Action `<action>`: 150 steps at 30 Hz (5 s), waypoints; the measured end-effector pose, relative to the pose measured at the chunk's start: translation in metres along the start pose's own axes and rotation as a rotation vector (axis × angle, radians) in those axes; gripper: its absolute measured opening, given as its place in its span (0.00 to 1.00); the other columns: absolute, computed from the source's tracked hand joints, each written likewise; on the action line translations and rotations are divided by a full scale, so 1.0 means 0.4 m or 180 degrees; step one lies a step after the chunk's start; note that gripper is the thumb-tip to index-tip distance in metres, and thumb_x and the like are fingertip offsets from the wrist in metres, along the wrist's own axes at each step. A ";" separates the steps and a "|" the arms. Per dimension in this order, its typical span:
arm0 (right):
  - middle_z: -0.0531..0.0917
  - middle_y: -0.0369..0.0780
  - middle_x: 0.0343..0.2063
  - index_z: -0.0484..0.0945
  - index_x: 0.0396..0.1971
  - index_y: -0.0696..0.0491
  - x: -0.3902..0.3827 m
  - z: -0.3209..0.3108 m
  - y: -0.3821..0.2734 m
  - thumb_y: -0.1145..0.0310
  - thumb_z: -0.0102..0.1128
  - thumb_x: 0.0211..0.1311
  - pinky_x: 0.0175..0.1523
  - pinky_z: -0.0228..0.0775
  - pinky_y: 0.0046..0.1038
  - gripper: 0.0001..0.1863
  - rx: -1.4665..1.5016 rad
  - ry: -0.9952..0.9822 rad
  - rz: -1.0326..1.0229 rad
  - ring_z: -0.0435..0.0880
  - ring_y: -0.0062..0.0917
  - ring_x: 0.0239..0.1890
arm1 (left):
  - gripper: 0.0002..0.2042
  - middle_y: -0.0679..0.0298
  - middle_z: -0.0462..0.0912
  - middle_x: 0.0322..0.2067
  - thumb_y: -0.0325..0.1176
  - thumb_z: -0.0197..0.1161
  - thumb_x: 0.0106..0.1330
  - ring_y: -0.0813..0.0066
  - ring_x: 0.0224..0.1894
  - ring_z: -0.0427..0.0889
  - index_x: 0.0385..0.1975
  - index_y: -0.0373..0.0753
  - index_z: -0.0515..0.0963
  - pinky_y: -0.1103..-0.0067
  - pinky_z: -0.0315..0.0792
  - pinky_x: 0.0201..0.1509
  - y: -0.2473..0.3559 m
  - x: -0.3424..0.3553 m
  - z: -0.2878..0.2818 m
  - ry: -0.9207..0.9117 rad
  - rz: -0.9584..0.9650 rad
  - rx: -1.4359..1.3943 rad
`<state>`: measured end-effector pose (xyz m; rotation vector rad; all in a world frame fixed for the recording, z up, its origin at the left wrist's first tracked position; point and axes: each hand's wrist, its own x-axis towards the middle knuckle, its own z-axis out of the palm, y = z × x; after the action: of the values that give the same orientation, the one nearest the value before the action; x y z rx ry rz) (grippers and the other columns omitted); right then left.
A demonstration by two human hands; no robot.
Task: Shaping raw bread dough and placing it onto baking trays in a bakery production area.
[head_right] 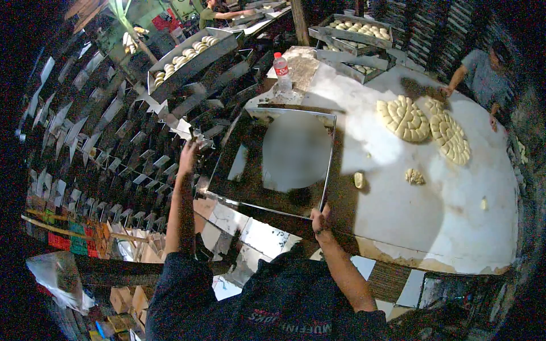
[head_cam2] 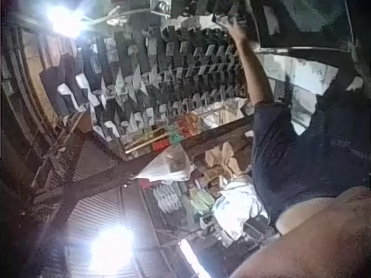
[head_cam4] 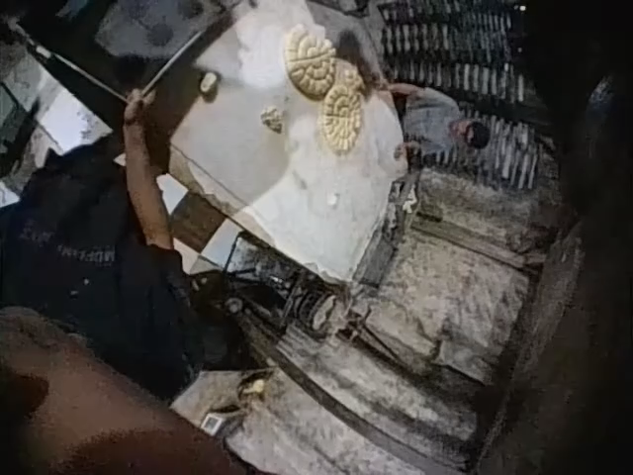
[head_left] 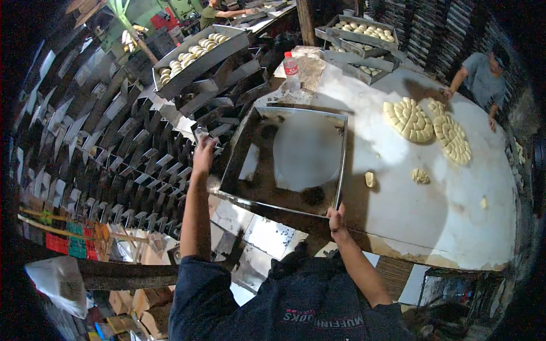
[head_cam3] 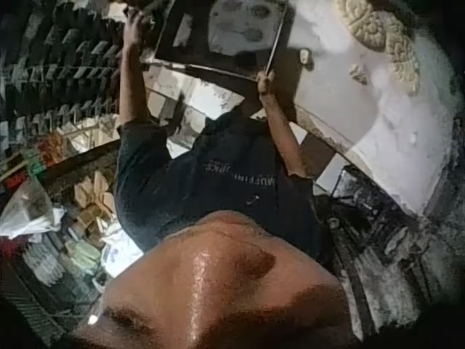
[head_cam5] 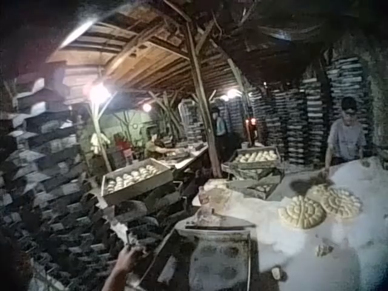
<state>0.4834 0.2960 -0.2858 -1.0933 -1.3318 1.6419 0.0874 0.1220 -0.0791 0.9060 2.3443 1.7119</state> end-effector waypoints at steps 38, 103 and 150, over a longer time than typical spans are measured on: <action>0.76 0.34 0.28 0.76 0.39 0.54 0.192 -1.484 -0.194 0.76 0.60 0.49 0.34 0.68 0.22 0.14 -0.1509 0.2469 -0.0774 0.73 0.19 0.28 | 0.11 0.58 0.76 0.34 0.29 0.65 0.56 0.63 0.40 0.75 0.36 0.35 0.73 0.70 0.69 0.47 0.352 -0.639 1.220 -0.0744 0.1148 -0.0053; 0.69 0.45 0.27 0.68 0.24 0.54 0.169 -1.313 -0.244 0.67 0.57 0.43 0.36 0.63 0.46 0.10 -0.3920 -0.0642 -0.1835 0.70 0.43 0.36 | 0.12 0.58 0.77 0.42 0.40 0.59 0.58 0.58 0.49 0.72 0.35 0.39 0.77 0.66 0.63 0.57 0.448 -0.978 1.500 -0.2189 0.2342 0.1115; 0.76 0.46 0.40 0.72 0.46 0.59 0.083 -0.248 -0.576 0.73 0.61 0.52 0.45 0.72 0.31 0.20 -0.1884 -0.1965 -0.1495 0.79 0.36 0.40 | 0.31 0.48 0.80 0.29 0.36 0.70 0.48 0.48 0.33 0.81 0.51 0.33 0.64 0.59 0.73 0.37 0.098 -0.444 0.581 -0.1475 -0.0278 0.2595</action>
<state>0.5716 0.4034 -0.0742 -0.4905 -2.3722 1.2896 0.3443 0.2325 -0.1739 1.1024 2.6487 0.3793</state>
